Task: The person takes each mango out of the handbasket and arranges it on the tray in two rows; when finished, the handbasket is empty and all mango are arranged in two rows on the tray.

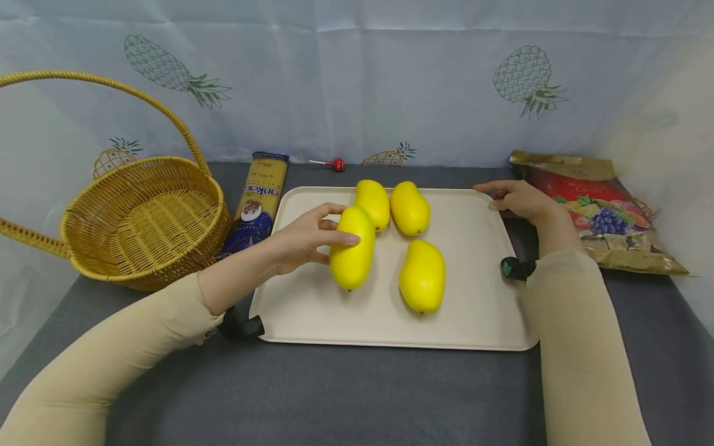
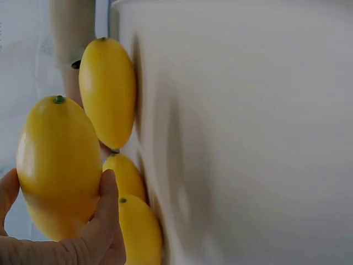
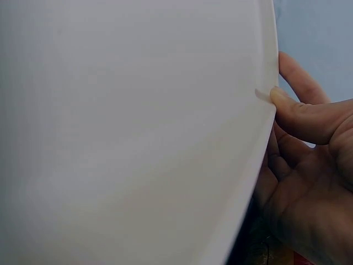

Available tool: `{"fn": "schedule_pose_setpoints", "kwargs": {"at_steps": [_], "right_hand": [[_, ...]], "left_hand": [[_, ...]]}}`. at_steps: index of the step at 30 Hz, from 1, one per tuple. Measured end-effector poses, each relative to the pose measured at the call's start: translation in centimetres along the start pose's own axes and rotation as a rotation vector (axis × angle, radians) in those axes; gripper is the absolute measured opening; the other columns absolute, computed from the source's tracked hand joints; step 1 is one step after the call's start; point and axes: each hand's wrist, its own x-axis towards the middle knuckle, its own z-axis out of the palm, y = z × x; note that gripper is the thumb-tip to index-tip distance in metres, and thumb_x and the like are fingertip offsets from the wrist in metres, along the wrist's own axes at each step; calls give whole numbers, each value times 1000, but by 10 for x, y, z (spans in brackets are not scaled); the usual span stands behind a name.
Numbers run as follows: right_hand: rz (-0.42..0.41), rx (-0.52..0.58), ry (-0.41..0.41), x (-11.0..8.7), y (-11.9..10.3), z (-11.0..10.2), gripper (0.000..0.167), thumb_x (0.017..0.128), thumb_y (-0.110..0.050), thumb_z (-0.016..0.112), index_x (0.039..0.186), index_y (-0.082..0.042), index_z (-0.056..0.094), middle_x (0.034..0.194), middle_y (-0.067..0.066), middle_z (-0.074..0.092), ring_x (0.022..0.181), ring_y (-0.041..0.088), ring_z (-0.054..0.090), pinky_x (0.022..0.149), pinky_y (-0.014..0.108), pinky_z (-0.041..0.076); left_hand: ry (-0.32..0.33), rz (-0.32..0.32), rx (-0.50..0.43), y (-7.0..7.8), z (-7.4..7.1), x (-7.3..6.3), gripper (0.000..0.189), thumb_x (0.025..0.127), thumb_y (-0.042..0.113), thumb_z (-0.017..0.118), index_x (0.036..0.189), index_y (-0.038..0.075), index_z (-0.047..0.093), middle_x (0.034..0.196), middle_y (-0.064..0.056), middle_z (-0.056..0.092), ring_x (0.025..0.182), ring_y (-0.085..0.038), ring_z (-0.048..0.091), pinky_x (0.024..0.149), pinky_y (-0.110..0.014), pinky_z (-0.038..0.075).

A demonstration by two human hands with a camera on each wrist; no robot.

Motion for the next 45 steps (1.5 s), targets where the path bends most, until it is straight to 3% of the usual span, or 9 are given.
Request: {"fn": "schedule_pose_setpoints", "kwargs": {"at_steps": [10, 15, 25, 35, 45], "right_hand": [[5, -12, -1, 1, 2, 0, 55, 103, -17, 51, 155, -12, 32, 108, 1, 51, 93, 9, 54, 80, 10, 52], [0, 12, 3, 2, 3, 1, 55, 103, -15, 50, 155, -11, 32, 107, 0, 53, 90, 7, 57, 80, 13, 54], [2, 8, 1, 1, 2, 1, 53, 104, -13, 49, 155, -13, 33, 108, -1, 54, 92, 7, 58, 82, 13, 54], [6, -6, 0, 0, 1, 0, 54, 104, -15, 49, 155, -14, 32, 112, 2, 53, 94, 8, 56, 82, 12, 53], [4, -9, 1, 0, 0, 0, 54, 104, -16, 49, 155, -14, 32, 112, 2, 53, 94, 8, 57, 83, 13, 54]], "left_hand": [[19, -23, 65, -8, 20, 6, 74, 86, 26, 76, 145, 17, 33, 130, -14, 53, 107, -26, 62, 85, -39, 60], [20, -17, 114, -12, 27, 8, 74, 83, 27, 79, 142, 15, 36, 123, -14, 57, 99, -23, 64, 74, -28, 57], [67, -16, 208, -19, 35, 12, 69, 80, 32, 81, 135, 15, 42, 127, -12, 56, 107, -23, 59, 90, -31, 51], [52, -14, 232, -24, 43, 13, 69, 79, 35, 81, 134, 14, 44, 138, -10, 50, 113, -23, 55, 99, -36, 50], [74, -17, 401, -23, 42, 17, 77, 80, 52, 75, 136, 11, 42, 124, -7, 59, 106, -20, 57, 85, -29, 47]]}}
